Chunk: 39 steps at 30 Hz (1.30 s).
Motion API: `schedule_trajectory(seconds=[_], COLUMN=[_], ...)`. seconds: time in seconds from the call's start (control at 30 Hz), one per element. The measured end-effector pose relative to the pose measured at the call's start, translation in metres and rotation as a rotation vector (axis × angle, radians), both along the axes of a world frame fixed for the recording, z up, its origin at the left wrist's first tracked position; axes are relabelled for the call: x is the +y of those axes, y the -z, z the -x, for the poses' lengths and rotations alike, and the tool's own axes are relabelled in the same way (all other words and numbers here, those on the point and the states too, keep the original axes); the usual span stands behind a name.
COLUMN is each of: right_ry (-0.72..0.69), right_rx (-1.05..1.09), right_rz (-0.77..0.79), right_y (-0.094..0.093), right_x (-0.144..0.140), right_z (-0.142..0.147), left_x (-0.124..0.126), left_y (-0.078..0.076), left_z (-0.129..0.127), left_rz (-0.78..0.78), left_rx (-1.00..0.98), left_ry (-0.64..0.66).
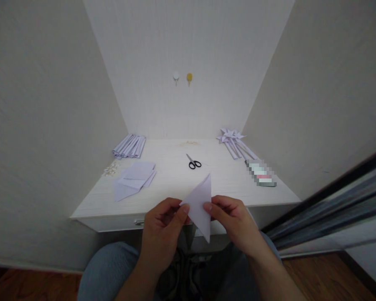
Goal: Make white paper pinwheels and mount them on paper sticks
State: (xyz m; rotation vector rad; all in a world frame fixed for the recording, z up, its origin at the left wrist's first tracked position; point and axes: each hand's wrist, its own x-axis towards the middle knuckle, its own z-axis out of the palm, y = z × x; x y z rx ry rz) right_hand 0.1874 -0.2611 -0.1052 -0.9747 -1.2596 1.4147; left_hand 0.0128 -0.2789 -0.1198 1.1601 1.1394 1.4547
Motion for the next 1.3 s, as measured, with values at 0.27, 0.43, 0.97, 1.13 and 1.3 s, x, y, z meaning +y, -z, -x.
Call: schedule_trajectory(seconds=[0.27, 0.43, 0.97, 1.13, 1.3], right_ry=[0.063, 0.085, 0.055, 0.055, -0.058], right_rx=[0.014, 0.053, 0.014, -0.046, -0.080], right_rz=[-0.021, -0.017, 0.001, -0.058, -0.022], right_y=[0.005, 0.006, 0.009, 0.017, 0.024], right_x=[0.005, 0.007, 0.006, -0.002, -0.005], right_z=[-0.006, -0.006, -0.010, 0.001, 0.004], left_x=[-0.002, -0.002, 0.005, 0.012, 0.011], left_y=[0.003, 0.001, 0.003, 0.001, 0.005], left_z=[0.000, 0.000, 0.004, 0.008, 0.009], left_rz=[0.048, 0.055, 0.073, 0.074, 0.064], left_rx=[0.024, 0.080, -0.035, -0.035, -0.090], left_ry=[0.048, 0.084, 0.168, 0.130, 0.107])
